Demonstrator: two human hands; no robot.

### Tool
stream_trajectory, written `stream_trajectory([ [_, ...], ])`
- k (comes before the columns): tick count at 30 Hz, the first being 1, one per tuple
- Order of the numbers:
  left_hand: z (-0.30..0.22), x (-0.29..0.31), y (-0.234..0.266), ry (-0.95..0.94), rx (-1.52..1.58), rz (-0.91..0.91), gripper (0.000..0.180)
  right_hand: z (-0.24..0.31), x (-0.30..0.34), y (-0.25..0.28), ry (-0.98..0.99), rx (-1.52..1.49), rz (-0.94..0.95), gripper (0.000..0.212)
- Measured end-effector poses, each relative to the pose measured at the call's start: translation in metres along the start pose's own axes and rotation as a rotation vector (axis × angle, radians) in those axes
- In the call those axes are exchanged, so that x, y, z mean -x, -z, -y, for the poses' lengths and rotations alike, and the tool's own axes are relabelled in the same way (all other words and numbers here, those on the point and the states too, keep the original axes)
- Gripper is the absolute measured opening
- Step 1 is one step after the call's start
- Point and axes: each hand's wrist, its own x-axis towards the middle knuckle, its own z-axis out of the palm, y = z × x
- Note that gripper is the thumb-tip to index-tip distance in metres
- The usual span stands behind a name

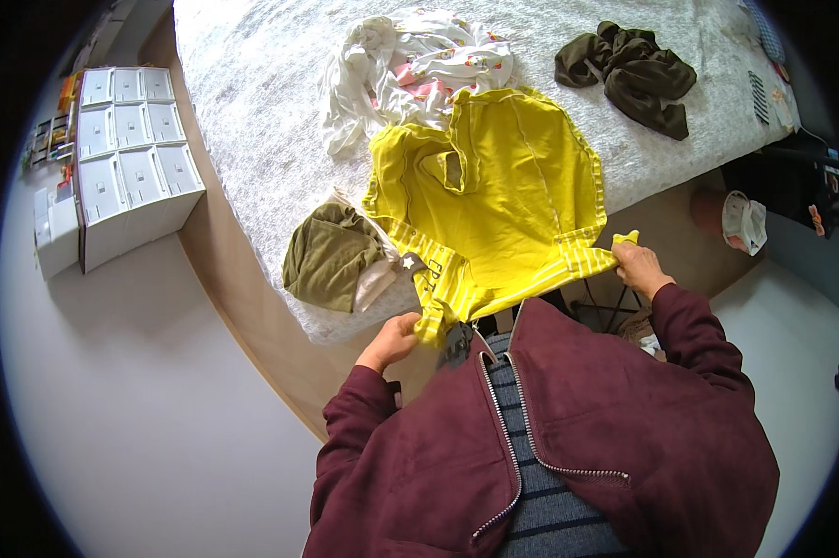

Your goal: The person picks up several pieces of clothing from a chair and folds them one by one on a bed. Items include a white shirt, a green shirt, a yellow striped shirt, and a patterned cloth. Each item is smoothed and folded into a neat pile.

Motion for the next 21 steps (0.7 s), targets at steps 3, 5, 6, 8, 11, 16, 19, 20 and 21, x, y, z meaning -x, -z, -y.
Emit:
stream_trajectory([
  [3,-0.038,0.014,0.012,-0.131,0.302,-0.093,0.025,0.002,-0.019,0.038,-0.106,-0.049,-0.039,0.014],
  [5,-0.075,0.016,0.025,-0.308,0.369,-0.166,0.026,0.004,-0.038,0.070,-0.074,-0.079,-0.128,0.016],
  [6,-0.095,0.016,0.031,-0.388,0.354,-0.190,0.027,0.005,-0.047,0.086,-0.042,-0.102,-0.186,0.017],
  [8,-0.131,0.021,0.035,-0.480,0.326,-0.226,0.031,0.011,-0.062,0.115,-0.020,-0.096,-0.199,0.017],
  [11,-0.180,0.042,0.041,-0.696,0.351,-0.288,0.035,0.015,-0.079,0.166,0.045,-0.128,-0.353,0.016],
  [16,-0.277,0.097,0.054,-1.248,0.450,-0.475,0.040,0.021,-0.089,0.282,0.261,-0.461,-0.870,0.011],
  [19,-0.315,0.140,0.048,-1.451,0.367,-0.444,0.046,0.023,-0.069,0.347,0.498,-0.597,-1.030,0.015],
  [20,-0.320,0.152,0.043,-1.497,0.317,-0.473,0.048,0.024,-0.060,0.359,0.625,-0.647,-1.090,0.018],
  [21,-0.320,0.163,0.038,-1.546,0.300,-0.413,0.050,0.024,-0.046,0.366,0.587,-0.638,-1.101,0.019],
])
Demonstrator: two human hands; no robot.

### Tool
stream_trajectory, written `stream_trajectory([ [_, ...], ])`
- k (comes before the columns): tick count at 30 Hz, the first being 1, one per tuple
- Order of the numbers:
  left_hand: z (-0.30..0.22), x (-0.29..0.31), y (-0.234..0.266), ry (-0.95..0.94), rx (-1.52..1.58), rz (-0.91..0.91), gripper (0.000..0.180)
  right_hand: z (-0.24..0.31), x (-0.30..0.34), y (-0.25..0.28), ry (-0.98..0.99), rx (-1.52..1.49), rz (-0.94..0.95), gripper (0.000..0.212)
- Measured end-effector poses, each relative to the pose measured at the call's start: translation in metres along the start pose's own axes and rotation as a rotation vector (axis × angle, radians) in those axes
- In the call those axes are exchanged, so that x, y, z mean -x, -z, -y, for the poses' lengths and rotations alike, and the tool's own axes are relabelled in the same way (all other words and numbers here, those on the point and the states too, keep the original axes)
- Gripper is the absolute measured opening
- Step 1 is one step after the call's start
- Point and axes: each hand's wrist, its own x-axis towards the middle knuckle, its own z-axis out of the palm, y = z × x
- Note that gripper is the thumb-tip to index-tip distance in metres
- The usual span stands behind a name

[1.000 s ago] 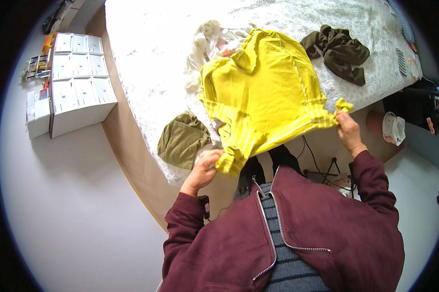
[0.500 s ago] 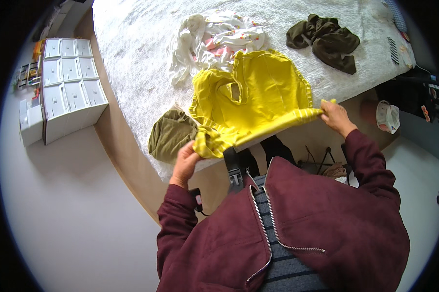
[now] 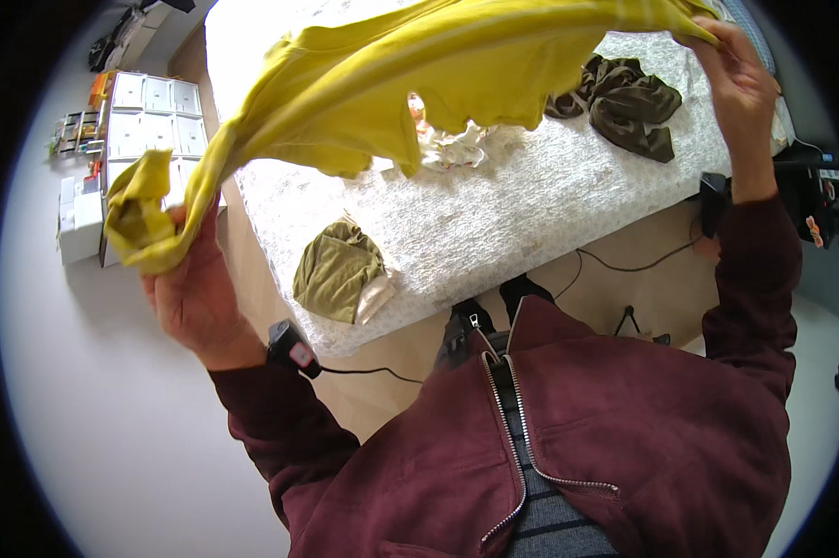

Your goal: The person picks up several pieces of clothing from a chair and folds them one by one on a bed. Items include a white shirt, a green shirt, a yellow striped shirt, and a patterned cloth. Each item is smoothed and folded into a neat pile.

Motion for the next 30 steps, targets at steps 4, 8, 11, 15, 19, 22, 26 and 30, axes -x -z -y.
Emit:
stream_trajectory([
  [4,-0.016,0.040,-0.009,0.065,0.019,-0.069,0.045,0.025,0.033,0.018,-0.044,0.259,-0.040,0.015],
  [8,0.017,0.109,-0.006,0.446,-0.267,-0.174,0.029,0.012,0.100,0.012,-0.225,0.297,0.193,0.017],
  [11,0.074,0.157,0.015,0.888,-0.356,0.123,0.027,-0.026,0.162,-0.006,-0.218,0.429,0.406,0.028],
  [15,0.164,0.235,0.048,1.196,-0.361,0.343,0.034,-0.085,0.253,-0.033,-0.389,0.552,0.670,0.016],
  [19,0.224,0.299,0.073,1.340,-0.471,0.456,0.028,-0.117,0.312,-0.054,-0.600,0.701,0.936,0.013],
  [22,0.246,0.332,0.075,1.293,-0.598,0.609,0.028,-0.118,0.316,-0.071,-0.768,0.722,1.389,0.024],
  [26,0.250,0.340,0.082,1.264,-0.836,1.007,0.011,-0.115,0.281,-0.124,-0.815,0.742,1.800,0.033],
  [30,0.253,0.317,0.082,1.248,-1.069,0.871,0.014,-0.118,0.230,-0.211,-0.634,0.481,1.252,0.024],
])
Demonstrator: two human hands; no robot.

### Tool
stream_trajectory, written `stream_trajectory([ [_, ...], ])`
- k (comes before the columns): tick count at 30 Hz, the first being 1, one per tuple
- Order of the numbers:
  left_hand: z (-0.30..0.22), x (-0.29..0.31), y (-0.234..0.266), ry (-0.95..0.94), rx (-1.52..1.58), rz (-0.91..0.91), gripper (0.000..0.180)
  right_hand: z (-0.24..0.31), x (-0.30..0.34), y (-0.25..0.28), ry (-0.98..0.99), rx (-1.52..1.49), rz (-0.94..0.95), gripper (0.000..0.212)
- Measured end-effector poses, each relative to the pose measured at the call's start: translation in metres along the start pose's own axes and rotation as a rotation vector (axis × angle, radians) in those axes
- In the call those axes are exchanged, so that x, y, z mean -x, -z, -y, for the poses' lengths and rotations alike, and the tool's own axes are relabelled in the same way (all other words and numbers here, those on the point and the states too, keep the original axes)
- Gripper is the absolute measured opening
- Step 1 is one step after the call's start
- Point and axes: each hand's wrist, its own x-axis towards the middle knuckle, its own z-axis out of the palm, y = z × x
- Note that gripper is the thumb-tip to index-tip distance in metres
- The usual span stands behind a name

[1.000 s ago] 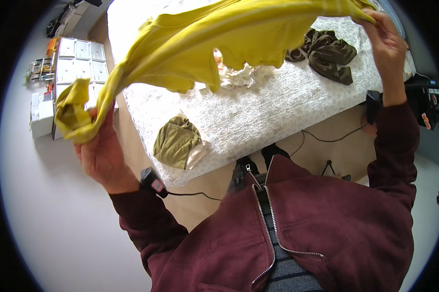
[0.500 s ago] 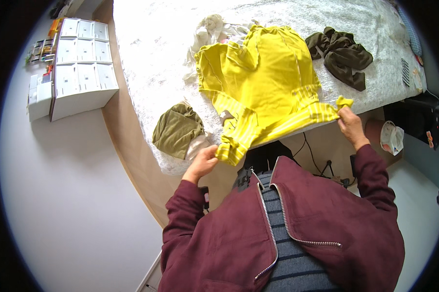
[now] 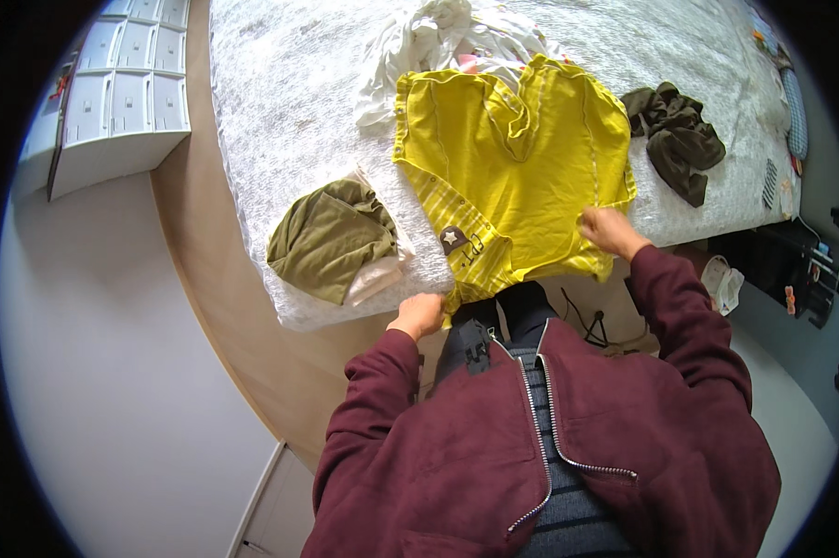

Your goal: The person picks up several pieces of clothing from a chair and folds them one by one on a bed. Items include a white shirt, a green shirt, a yellow striped shirt, and a patterned cloth. Each item is smoothed and folded into a neat pile.

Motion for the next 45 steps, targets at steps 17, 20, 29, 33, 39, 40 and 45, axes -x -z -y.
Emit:
stream_trajectory([
  [17,-0.080,-0.093,0.029,0.002,0.192,-0.377,0.037,0.094,-0.264,0.113,0.272,-0.310,0.109,0.017],
  [20,-0.075,-0.088,0.027,-0.002,0.184,-0.286,0.043,0.093,-0.278,0.129,0.189,0.290,-0.224,0.027],
  [29,-0.072,-0.099,0.008,0.109,0.161,-0.312,0.048,0.160,-0.342,0.115,-0.103,-0.209,-0.360,0.126],
  [33,-0.069,-0.105,0.004,0.146,0.208,-0.280,0.045,0.157,-0.358,0.107,-0.120,-0.140,-0.388,0.069],
  [39,-0.068,-0.107,0.002,0.142,0.181,-0.272,0.046,0.120,-0.371,0.236,0.372,-1.038,-0.600,0.019],
  [40,-0.068,-0.106,0.003,0.140,0.192,-0.275,0.047,0.121,-0.365,0.256,0.460,-1.127,-0.589,0.017],
  [45,-0.075,-0.096,0.008,0.138,0.198,-0.310,0.053,0.128,-0.331,0.299,0.648,-1.285,-0.762,0.053],
])
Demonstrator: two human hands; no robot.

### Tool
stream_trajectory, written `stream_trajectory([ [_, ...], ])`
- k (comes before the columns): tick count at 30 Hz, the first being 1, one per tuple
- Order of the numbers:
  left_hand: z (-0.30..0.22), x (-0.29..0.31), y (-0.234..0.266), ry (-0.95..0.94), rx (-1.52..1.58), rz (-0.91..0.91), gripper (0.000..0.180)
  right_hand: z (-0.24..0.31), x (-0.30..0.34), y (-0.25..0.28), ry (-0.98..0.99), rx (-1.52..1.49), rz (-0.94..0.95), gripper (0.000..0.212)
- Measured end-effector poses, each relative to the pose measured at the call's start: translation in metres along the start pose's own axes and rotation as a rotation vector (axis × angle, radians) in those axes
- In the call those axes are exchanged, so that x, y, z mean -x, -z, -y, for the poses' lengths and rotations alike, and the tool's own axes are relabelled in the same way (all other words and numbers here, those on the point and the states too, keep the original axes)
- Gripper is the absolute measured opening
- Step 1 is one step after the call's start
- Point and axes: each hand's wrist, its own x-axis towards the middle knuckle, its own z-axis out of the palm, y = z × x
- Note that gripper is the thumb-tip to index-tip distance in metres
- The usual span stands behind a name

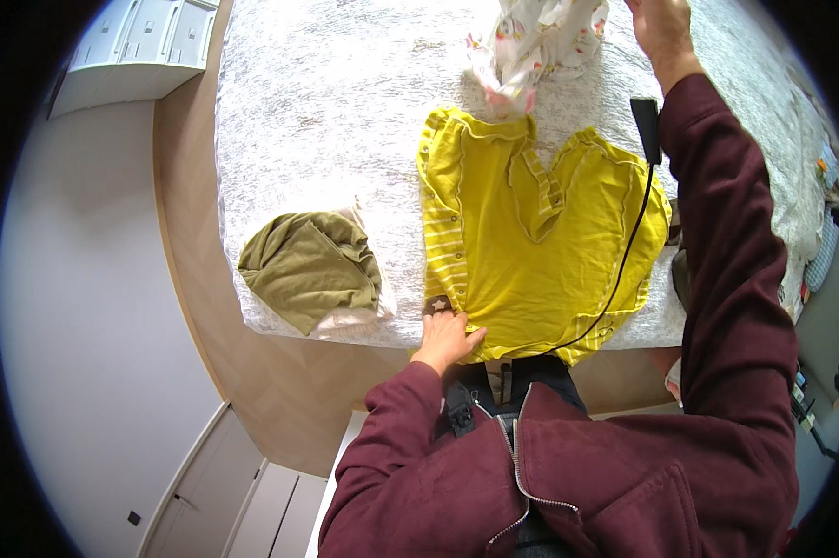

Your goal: The person picks up several pieces of clothing from a chair and folds them one by one on a bed. Items include a white shirt, a green shirt, a yellow striped shirt, and a patterned cloth. Each item is smoothed and folded into a neat pile.

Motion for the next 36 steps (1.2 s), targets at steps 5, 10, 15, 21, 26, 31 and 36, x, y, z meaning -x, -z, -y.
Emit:
stream_trajectory([
  [5,-0.004,0.015,0.006,0.005,0.101,-0.087,0.050,-0.062,0.097,-0.026,0.151,0.691,0.465,0.027],
  [10,-0.003,0.046,0.005,-0.009,0.243,-0.245,0.026,-0.078,0.165,-0.100,0.250,1.242,0.728,0.038],
  [15,0.008,0.081,0.010,0.040,0.452,-0.308,0.019,-0.095,0.164,-0.109,0.050,1.390,1.144,0.057],
  [21,0.019,0.103,0.007,0.077,0.569,-0.395,0.017,-0.109,0.120,-0.095,0.665,1.529,0.727,0.062],
  [26,0.014,0.102,-0.002,0.021,0.636,-0.463,0.016,-0.092,0.106,-0.107,0.351,1.474,0.808,0.041],
  [31,0.011,0.111,-0.003,-0.026,0.594,-0.472,0.016,-0.121,0.179,-0.120,-0.065,1.365,0.985,0.040],
  [36,0.012,0.127,-0.002,-0.054,0.531,-0.531,0.022,-0.112,0.167,-0.140,-0.014,1.071,1.049,0.023],
])
